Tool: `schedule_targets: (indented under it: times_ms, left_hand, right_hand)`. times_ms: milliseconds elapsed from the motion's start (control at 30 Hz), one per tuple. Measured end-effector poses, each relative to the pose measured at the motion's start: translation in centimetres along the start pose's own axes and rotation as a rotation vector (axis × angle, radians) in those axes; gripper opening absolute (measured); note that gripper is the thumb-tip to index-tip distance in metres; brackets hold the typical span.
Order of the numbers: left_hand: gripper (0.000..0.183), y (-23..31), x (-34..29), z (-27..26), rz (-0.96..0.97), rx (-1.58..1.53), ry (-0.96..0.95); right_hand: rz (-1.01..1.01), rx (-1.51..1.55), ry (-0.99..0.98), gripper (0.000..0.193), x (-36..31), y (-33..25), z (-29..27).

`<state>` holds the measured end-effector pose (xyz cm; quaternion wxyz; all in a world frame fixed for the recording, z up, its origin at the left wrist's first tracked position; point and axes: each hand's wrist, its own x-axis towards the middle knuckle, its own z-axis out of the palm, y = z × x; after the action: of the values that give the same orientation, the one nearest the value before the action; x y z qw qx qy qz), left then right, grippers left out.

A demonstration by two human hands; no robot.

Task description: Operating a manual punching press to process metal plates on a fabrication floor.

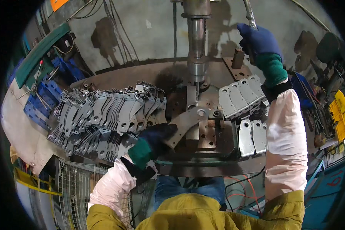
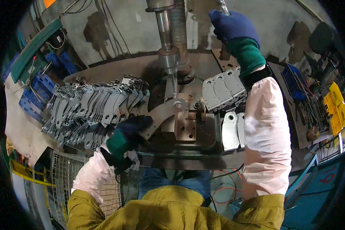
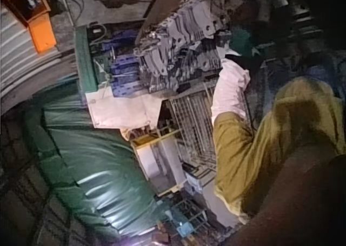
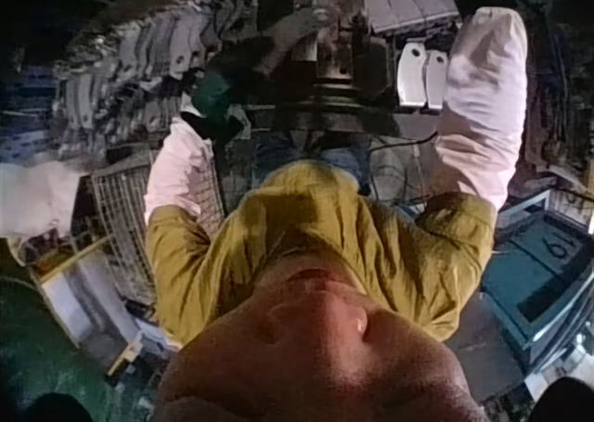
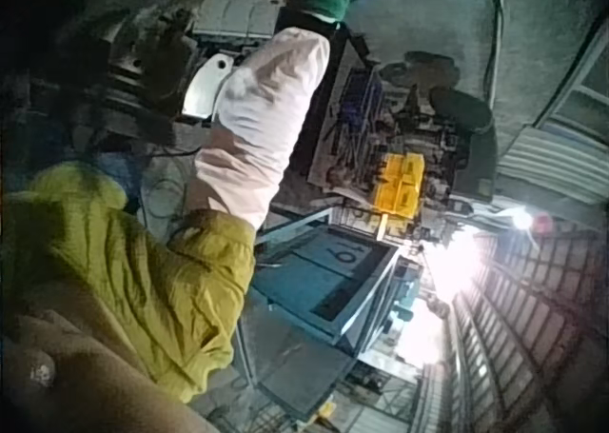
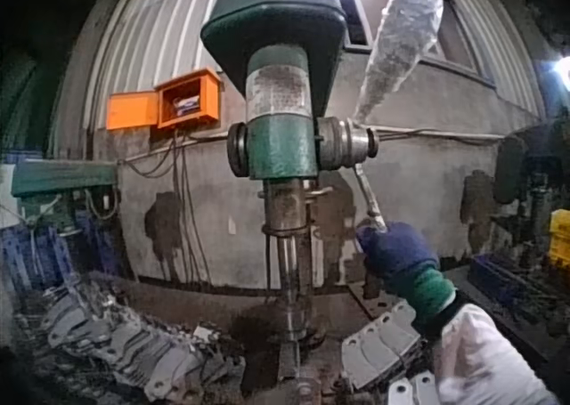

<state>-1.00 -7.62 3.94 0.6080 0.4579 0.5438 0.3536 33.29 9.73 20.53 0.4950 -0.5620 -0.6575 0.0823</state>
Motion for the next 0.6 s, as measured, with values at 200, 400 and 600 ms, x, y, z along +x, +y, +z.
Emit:
schedule_targets:
  times_ms: [200, 400, 600]
  left_hand:
    - [0.045, -0.5, 6.6, -1.2, 0.024, 0.269, -0.062]
    - [0.041, -2.6, 9.9, -3.2, 0.714, 0.746, -0.098]
    - [0.05, -2.9, 12.2, -4.2, 1.141, 1.136, -0.061]
  right_hand:
    - [0.063, 0.024, 0.023, 0.061, -0.5, -1.4, 0.7]
    - [0.046, 0.006, 0.078, 0.062, 1.0, 0.2, 1.9]
    - [-0.052, -0.065, 0.203, 0.047, 2.3, 1.3, 2.8]
